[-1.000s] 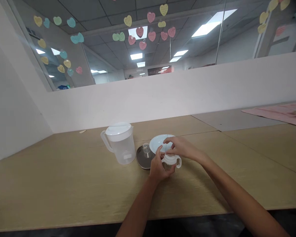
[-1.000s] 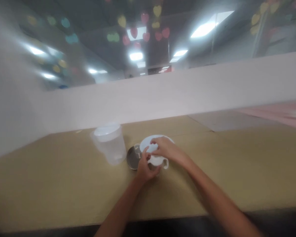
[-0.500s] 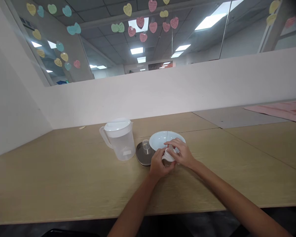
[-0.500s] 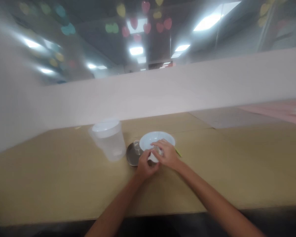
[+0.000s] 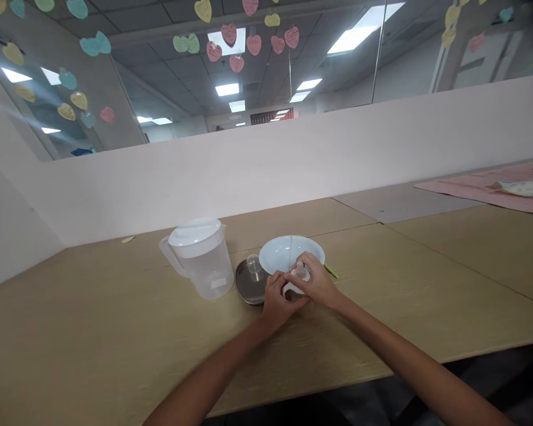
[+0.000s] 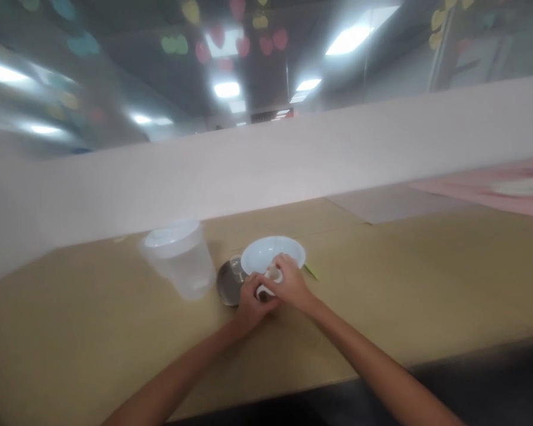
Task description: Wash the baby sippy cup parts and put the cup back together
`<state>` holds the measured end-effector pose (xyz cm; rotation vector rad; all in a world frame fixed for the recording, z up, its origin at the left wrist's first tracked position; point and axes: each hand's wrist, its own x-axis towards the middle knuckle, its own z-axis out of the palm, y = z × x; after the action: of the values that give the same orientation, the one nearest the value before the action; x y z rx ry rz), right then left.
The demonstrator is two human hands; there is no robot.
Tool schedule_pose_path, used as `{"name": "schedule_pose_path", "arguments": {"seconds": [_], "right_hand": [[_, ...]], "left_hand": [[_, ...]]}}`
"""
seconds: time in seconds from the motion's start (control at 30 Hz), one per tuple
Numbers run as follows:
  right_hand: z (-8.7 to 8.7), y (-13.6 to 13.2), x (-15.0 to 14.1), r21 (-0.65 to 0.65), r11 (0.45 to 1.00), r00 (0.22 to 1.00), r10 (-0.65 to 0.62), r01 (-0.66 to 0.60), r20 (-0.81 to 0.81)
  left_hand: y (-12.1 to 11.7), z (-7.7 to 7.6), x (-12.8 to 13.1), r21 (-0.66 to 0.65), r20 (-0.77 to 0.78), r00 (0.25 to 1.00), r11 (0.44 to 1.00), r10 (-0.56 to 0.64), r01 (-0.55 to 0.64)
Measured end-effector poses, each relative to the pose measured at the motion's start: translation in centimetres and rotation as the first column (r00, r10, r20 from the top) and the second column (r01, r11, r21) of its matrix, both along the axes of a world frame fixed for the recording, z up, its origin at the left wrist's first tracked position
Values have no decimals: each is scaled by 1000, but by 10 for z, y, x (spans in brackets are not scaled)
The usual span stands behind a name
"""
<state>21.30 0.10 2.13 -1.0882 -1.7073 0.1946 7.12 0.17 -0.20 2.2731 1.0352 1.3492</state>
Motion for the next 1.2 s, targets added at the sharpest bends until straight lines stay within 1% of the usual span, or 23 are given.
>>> {"name": "schedule_pose_path", "arguments": {"seconds": [0.13,0.23,0.27,0.33,0.37,0.43,0.53,0.6,0.67,0.77,0.9,0.97,1.0,1.03,1.07,1.1,1.13,1.2], "right_hand": [[-2,-1,-8,-9,987,987,-158,158,16],[0,-5,-15,-30,955,955,-294,295,31],[1,-6,-17,-38,943,944,-329,331,33],[2,-9,-19,-53,931,933,-360,361,21],[2,-10,-19,-55,934,935,-354,354,7],[1,-11,-15,-28,956,956,-292,291,-16],[-3,-12,-5,36,991,992,-127,127,-5],[-6,-11,3,50,999,1000,-22,21,4],[-7,-11,8,57,997,999,42,-42,5],[-7,-10,11,77,995,997,63,-65,36],[-8,-8,9,62,995,997,72,-74,34],[-9,-7,8,60,996,998,68,-69,6],[-10,-7,7,62,996,998,65,-65,-2],[-12,-6,8,65,996,998,64,-63,-5],[-13,-6,8,70,995,998,64,-64,-3],[-14,-6,8,75,995,998,66,-66,3],[-14,-6,9,78,994,997,70,-71,12],[-15,-6,10,82,994,997,74,-76,31]], "left_hand": [[0,-2,-1,25,-12,1000,1000,13,-12],[-2,-1,-1,39,-8,1000,999,22,-22],[-2,0,-1,35,-6,1000,999,24,-24],[-3,1,-1,20,1,1000,999,26,-26],[-4,1,-1,15,6,1000,1000,25,-25],[-4,1,-1,19,13,1000,1000,12,-12],[-4,-1,-1,56,-2,1000,998,-18,18],[-4,-2,-1,72,-23,999,997,-26,28],[-5,-2,-2,89,-46,999,996,-25,29],[-4,1,-8,170,-141,990,985,-17,41],[2,10,-27,283,-332,943,953,-13,112],[9,15,-39,307,-351,936,945,-1,117],[15,16,-45,323,-327,944,944,48,64],[21,17,-51,335,-288,950,942,122,-20],[27,18,-57,336,-249,945,934,210,-119],[34,18,-61,322,-242,930,927,275,-191],[40,17,-65,305,-258,912,923,318,-236],[51,14,-71,283,-308,879,918,363,-279]]}}
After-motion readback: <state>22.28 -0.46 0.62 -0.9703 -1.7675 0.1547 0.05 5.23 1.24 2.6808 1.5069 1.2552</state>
